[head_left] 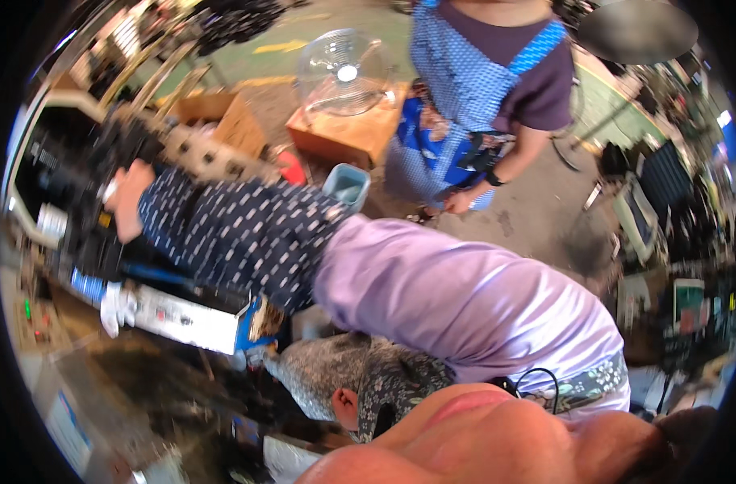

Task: Operating a shoe-lasting machine to shape and attach shoe uppers to lasts.

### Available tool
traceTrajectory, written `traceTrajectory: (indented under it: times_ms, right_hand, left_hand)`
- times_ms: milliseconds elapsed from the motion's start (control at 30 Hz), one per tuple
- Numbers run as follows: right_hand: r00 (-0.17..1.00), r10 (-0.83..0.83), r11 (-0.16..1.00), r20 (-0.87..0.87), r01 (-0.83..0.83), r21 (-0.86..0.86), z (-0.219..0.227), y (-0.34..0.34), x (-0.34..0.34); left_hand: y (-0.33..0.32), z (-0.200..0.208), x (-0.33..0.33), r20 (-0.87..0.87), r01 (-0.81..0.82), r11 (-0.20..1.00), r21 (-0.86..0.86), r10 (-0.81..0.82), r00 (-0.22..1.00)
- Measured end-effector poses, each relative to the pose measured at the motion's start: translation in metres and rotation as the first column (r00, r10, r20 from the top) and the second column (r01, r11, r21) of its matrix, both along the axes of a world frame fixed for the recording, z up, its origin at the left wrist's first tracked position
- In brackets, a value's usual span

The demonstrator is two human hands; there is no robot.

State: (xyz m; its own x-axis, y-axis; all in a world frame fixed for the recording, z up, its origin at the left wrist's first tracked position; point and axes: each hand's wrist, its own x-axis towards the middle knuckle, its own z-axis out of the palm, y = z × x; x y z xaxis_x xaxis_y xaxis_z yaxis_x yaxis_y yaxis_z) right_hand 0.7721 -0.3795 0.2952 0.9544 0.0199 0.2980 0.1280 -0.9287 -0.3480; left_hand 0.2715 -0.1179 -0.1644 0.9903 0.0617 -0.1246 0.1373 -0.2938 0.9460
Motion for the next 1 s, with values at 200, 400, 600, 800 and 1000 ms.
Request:
traceTrajectory:
  times_ms: [200, 400, 600, 800, 1000]
  right_hand:
    - [0.848, -0.519, 0.699, 0.112, 0.345, 0.626, -0.033, -0.147, 0.049]
    - [1.0, 0.011, 0.999, 0.03, -0.012, 0.037, -0.004, -0.048, -0.018]
    - [0.783, -0.621, 0.685, 0.043, 0.514, 0.517, -0.016, -0.089, 0.075]
    - [0.999, 0.009, 1.0, 0.036, -0.009, 0.016, -0.007, -0.065, -0.025]
    - [0.992, 0.002, 0.991, 0.13, -0.019, 0.135, -0.03, -0.065, -0.065]
  left_hand:
    - [-0.082, -0.032, 0.075, 0.077, 0.373, 0.899, 0.228, -0.399, 0.914]
    - [-0.033, -0.005, 0.036, 0.013, 0.218, 0.926, 0.308, -0.234, 0.972]
    - [-0.041, -0.017, 0.075, 0.08, 0.433, 0.886, 0.166, -0.45, 0.889]
    - [-0.051, 0.05, 0.023, 0.071, 0.057, 0.96, 0.274, -0.079, 0.994]
    - [-0.055, 0.035, 0.011, 0.107, -0.223, 0.808, 0.545, 0.197, 0.974]
